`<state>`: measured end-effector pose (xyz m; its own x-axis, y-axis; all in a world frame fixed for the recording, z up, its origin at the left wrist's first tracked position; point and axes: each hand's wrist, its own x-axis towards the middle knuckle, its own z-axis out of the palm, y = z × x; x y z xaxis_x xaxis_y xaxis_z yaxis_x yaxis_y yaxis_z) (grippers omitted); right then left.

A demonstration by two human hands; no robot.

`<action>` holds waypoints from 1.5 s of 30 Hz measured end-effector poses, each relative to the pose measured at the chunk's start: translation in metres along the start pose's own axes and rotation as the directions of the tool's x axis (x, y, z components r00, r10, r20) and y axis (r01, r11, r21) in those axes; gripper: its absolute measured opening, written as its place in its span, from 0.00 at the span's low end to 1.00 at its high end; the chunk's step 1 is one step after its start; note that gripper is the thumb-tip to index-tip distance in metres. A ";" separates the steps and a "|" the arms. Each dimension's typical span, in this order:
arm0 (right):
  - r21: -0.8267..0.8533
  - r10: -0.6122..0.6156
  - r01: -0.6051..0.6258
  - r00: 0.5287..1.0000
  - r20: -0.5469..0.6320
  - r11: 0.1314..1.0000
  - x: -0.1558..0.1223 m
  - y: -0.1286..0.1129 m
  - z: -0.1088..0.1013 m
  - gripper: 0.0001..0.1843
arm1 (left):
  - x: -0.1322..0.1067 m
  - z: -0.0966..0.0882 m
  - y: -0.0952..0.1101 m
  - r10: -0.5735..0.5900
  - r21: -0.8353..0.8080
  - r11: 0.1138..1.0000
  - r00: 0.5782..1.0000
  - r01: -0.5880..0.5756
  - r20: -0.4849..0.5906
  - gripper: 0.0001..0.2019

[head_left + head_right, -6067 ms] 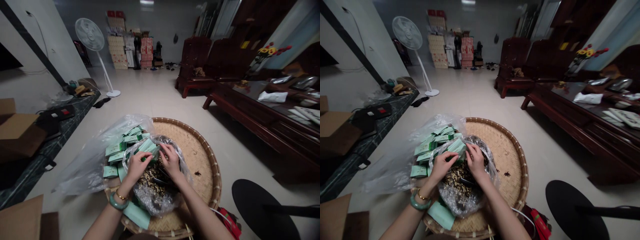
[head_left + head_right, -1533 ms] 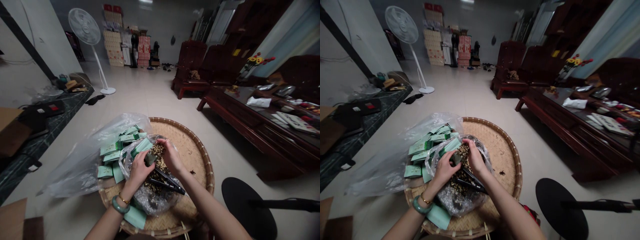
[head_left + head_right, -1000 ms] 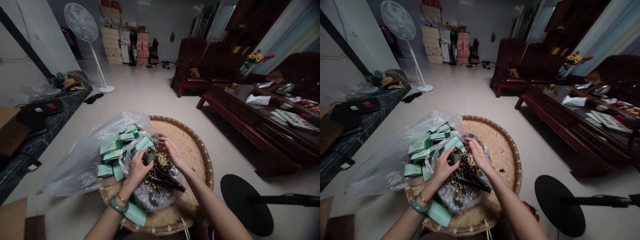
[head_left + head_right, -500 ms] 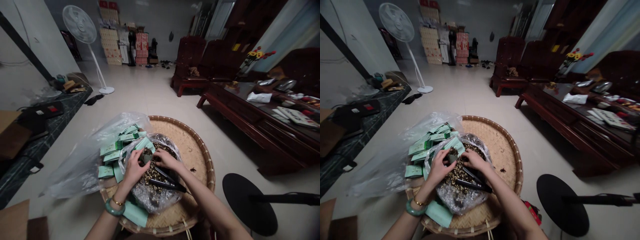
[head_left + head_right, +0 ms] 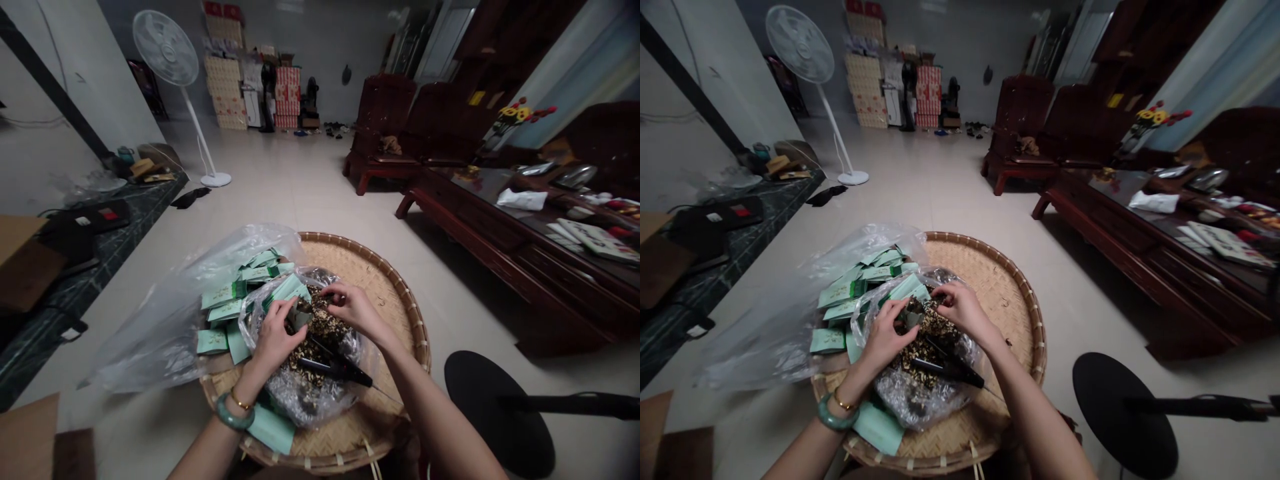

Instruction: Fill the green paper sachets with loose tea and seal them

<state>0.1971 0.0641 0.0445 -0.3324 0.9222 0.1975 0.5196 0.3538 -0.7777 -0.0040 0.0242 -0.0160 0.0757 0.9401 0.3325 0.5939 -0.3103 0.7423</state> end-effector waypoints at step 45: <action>-0.134 -0.201 0.223 0.967 0.159 0.966 0.005 -0.023 0.024 0.14 | -0.006 0.000 0.002 0.052 0.121 0.991 0.998 -0.055 0.030 0.30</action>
<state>0.1644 0.0562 0.0492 -0.5507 0.7955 0.2528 0.5333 0.5683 -0.6266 -0.0031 0.0176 -0.0167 0.1304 0.9264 0.3531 0.6816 -0.3424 0.6466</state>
